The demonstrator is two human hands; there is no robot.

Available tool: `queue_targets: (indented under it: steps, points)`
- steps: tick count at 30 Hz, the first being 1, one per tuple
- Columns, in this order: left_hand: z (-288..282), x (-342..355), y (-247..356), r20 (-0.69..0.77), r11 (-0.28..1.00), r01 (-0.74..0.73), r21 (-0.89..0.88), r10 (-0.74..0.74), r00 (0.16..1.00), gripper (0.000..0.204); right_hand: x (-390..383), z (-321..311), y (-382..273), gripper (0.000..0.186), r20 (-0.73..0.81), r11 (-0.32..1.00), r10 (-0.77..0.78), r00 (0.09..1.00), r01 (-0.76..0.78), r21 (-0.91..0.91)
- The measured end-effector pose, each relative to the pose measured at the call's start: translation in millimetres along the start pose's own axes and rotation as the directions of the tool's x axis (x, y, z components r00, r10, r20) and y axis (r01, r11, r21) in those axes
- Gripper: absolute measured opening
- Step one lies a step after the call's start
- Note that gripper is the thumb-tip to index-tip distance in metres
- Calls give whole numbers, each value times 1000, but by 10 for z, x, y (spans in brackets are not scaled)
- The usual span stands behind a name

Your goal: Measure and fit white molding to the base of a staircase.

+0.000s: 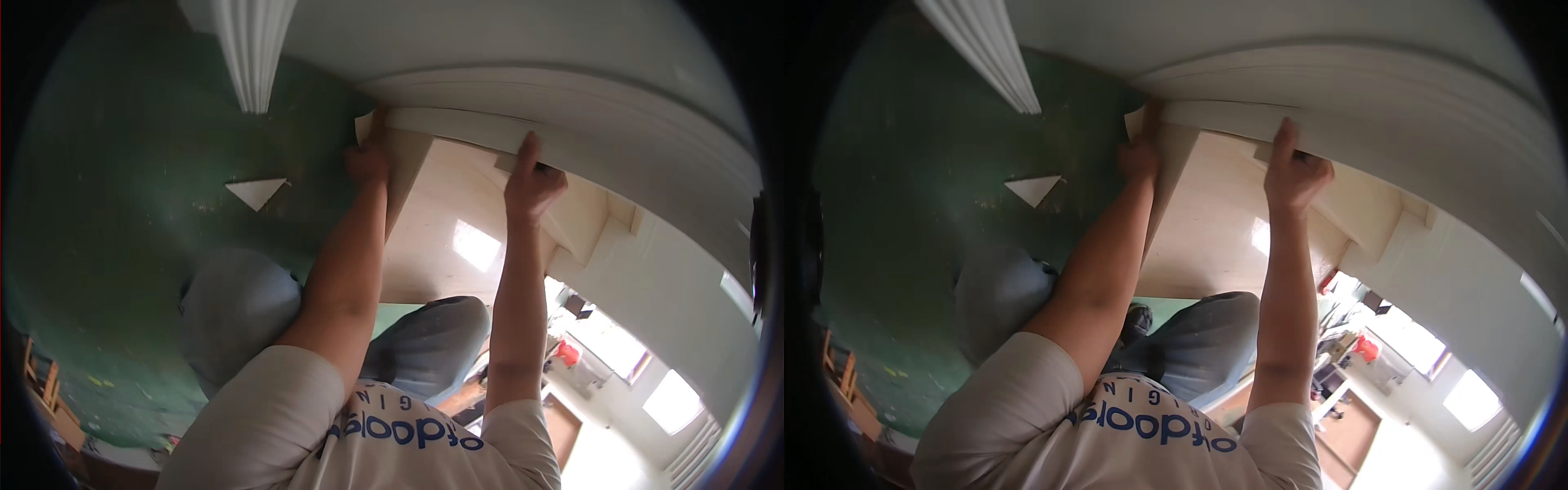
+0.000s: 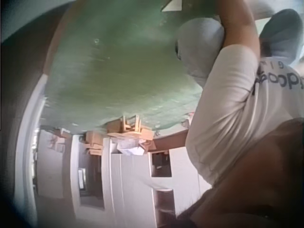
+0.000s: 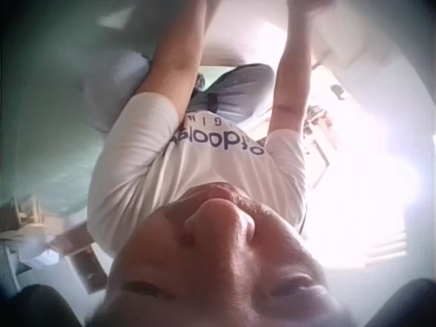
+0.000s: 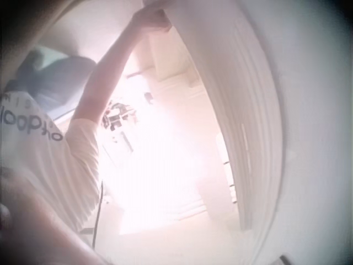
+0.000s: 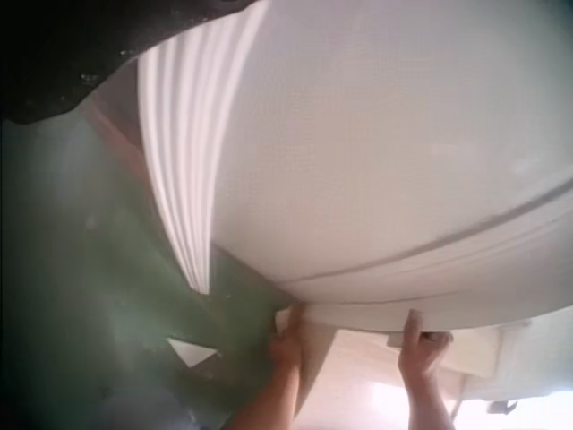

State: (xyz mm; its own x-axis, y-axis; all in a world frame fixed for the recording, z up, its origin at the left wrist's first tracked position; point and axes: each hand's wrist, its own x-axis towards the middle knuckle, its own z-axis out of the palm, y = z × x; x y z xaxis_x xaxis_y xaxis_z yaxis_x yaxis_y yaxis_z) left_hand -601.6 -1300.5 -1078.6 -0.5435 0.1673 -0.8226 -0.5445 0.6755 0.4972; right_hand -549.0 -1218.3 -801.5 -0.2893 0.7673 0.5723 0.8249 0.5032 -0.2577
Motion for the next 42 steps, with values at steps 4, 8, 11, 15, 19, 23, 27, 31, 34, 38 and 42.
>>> queue_targets:
  steps: [4, 8, 11, 15, 19, 23, 27, 31, 34, 38, 42]
  points:
    - [94, 126, -82, -31, 994, -97, -56, 95, 995, 54, 16, -60, 69, 29, 65, 999, -4, 998, 1, 45]
    - [440, 65, -196, 38, 984, -155, -87, 159, 987, 64, 38, -191, 348, 24, 77, 996, -65, 995, 60, 70]
    - [26, 969, -56, 27, 967, -256, -20, 256, 966, 62, 123, -123, -46, 17, 119, 954, -66, 991, 28, 300]
    - [319, 214, -5, 258, 918, -363, -159, 394, 882, 55, 113, -723, 79, 13, -72, 923, -90, 993, 111, 368]
    - [-381, -314, -390, 314, 871, -464, 163, 401, 861, 50, -20, -1683, 268, 13, -155, 916, -147, 977, 194, 351]
    - [-916, -689, -83, 227, 684, -514, 517, 470, 853, 45, 59, -2820, 314, 15, -173, 933, -25, 985, 85, 349]
    - [-1473, -1869, -394, 266, 535, -598, 597, 571, 777, 41, -9, -4153, 527, 15, -215, 863, 208, 954, -76, 499]
    - [-2142, -2512, -223, 441, 239, -745, 623, 679, 586, 36, -221, -5468, 581, 16, -30, 640, 585, 811, -438, 632]
    - [-2564, -3396, 278, 758, 259, -770, 584, 165, 631, 43, -676, -6623, 586, 20, 16, 391, 866, 500, -698, 600]
    - [-3091, -4215, 1035, 805, -279, -848, 451, -283, 521, 45, -1521, -7845, 457, 33, -119, 271, 962, 247, -796, 541]
    - [-3202, -5614, 1653, 761, -430, -794, 429, -302, 574, 43, -2195, -8978, 160, 37, -222, 184, 973, 56, -766, 616]
